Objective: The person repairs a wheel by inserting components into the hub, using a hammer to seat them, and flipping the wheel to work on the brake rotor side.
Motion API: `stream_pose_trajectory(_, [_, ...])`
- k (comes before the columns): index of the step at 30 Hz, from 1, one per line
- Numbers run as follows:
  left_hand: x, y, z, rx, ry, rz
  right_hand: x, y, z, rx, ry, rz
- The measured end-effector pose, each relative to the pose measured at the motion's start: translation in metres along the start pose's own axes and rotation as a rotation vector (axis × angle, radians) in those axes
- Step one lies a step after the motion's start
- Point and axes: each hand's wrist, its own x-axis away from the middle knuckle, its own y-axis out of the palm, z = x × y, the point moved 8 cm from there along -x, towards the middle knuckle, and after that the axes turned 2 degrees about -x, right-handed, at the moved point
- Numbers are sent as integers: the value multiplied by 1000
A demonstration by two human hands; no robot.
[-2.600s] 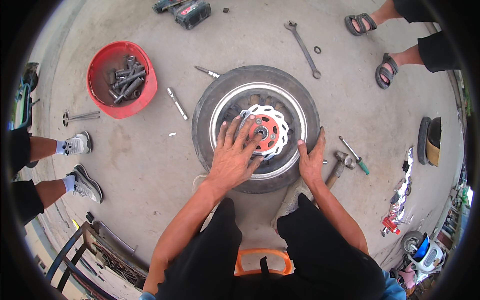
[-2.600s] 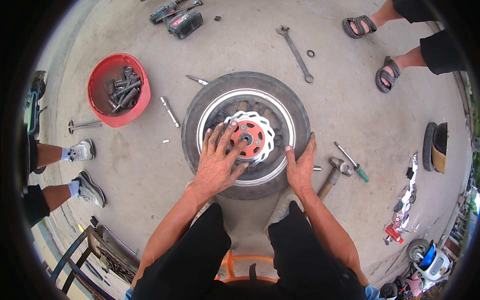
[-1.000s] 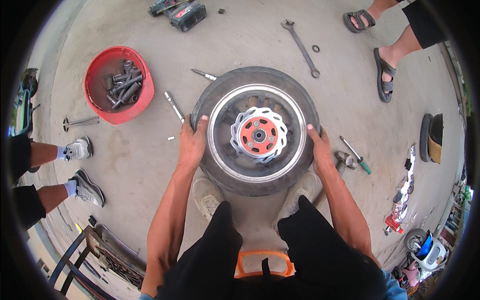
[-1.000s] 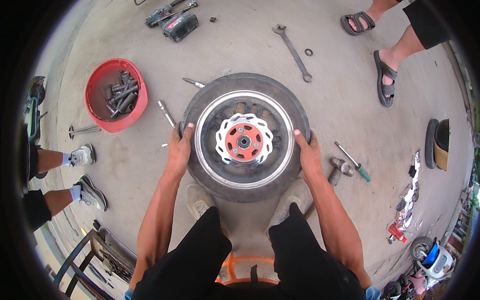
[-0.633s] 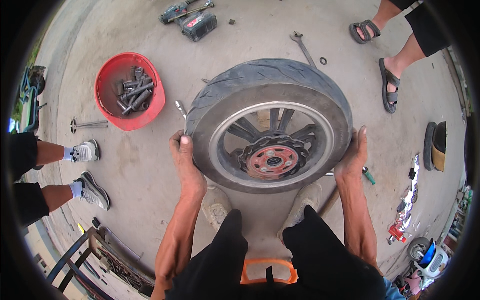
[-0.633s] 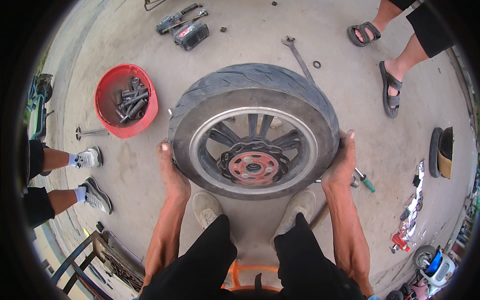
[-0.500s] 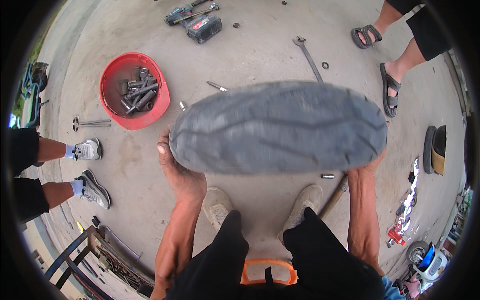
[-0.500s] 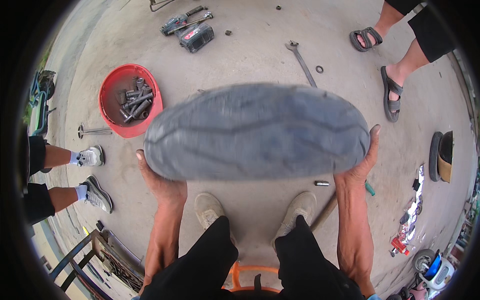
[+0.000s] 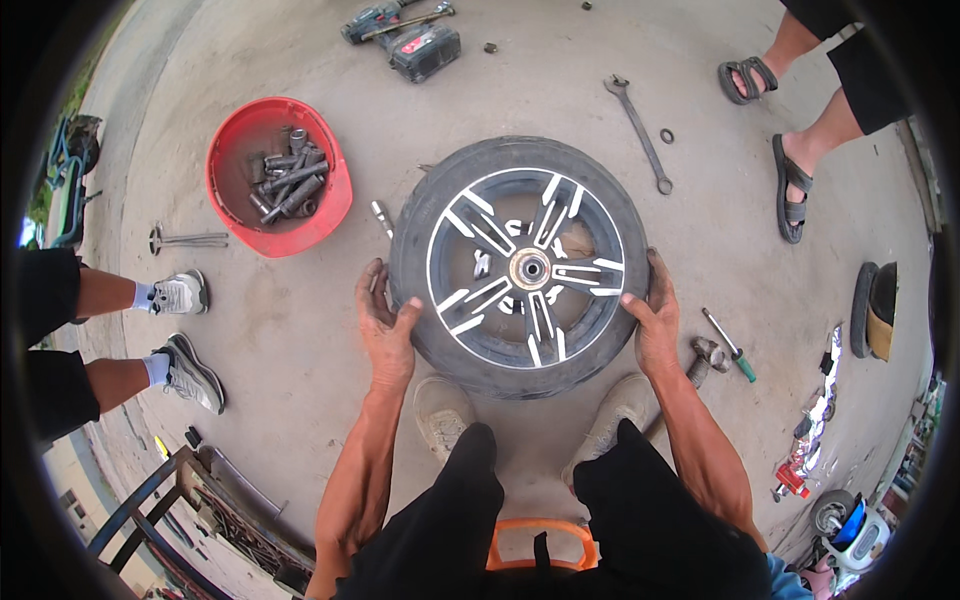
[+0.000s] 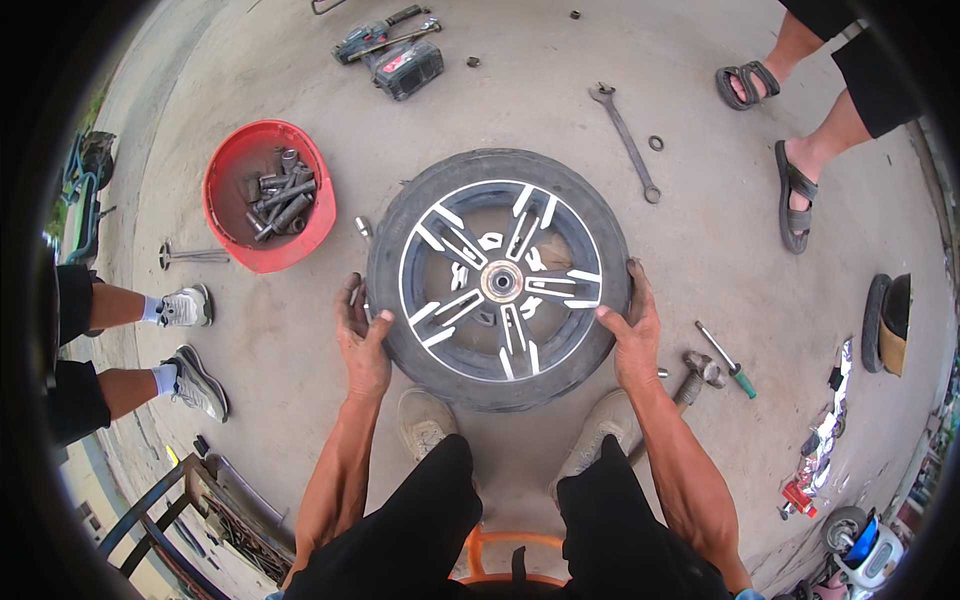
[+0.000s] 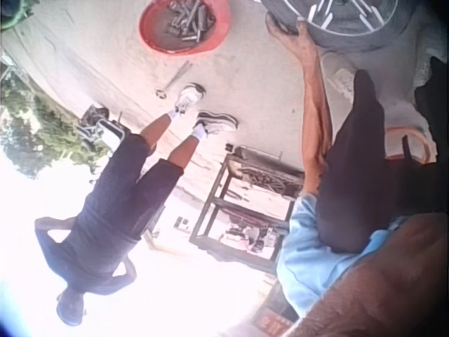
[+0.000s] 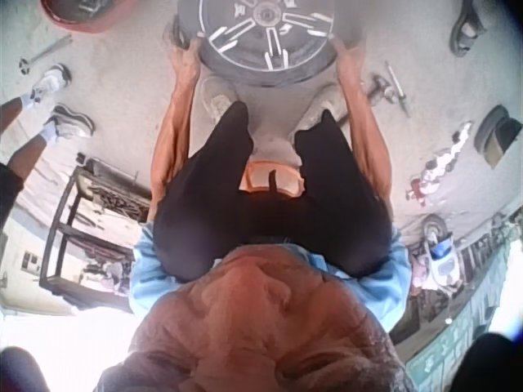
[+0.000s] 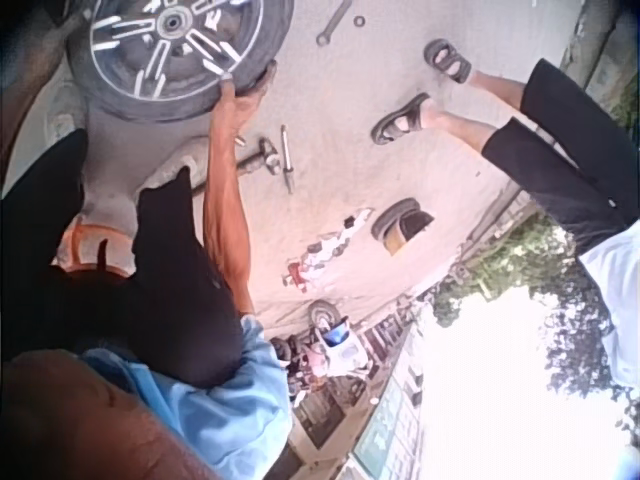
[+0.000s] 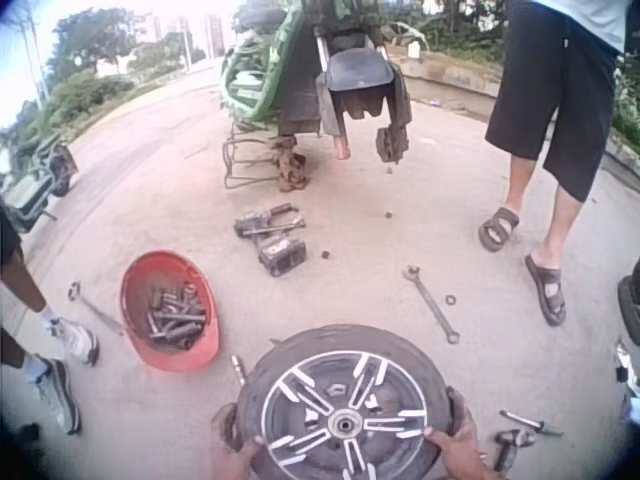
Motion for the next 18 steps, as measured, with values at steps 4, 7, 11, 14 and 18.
stream_pose_trajectory(4, [8,5,-15,-180,-64,-79,2,-1,2,163,-1,-12])
stream_pose_trajectory(7, [1,-5,-4,-162,-14,-48,4,14,-5,98,21,-35])
stream_pose_trajectory(11, [-37,-28,-35,-171,-235,32,16,2,-6,160,95,-9])
stream_pose_trajectory(14, [-85,-24,-47,-378,1,-69,33,-27,-5,221,90,80])
stream_pose_trajectory(18, [-140,-57,-66,-506,168,-324,52,-38,13,539,49,109])
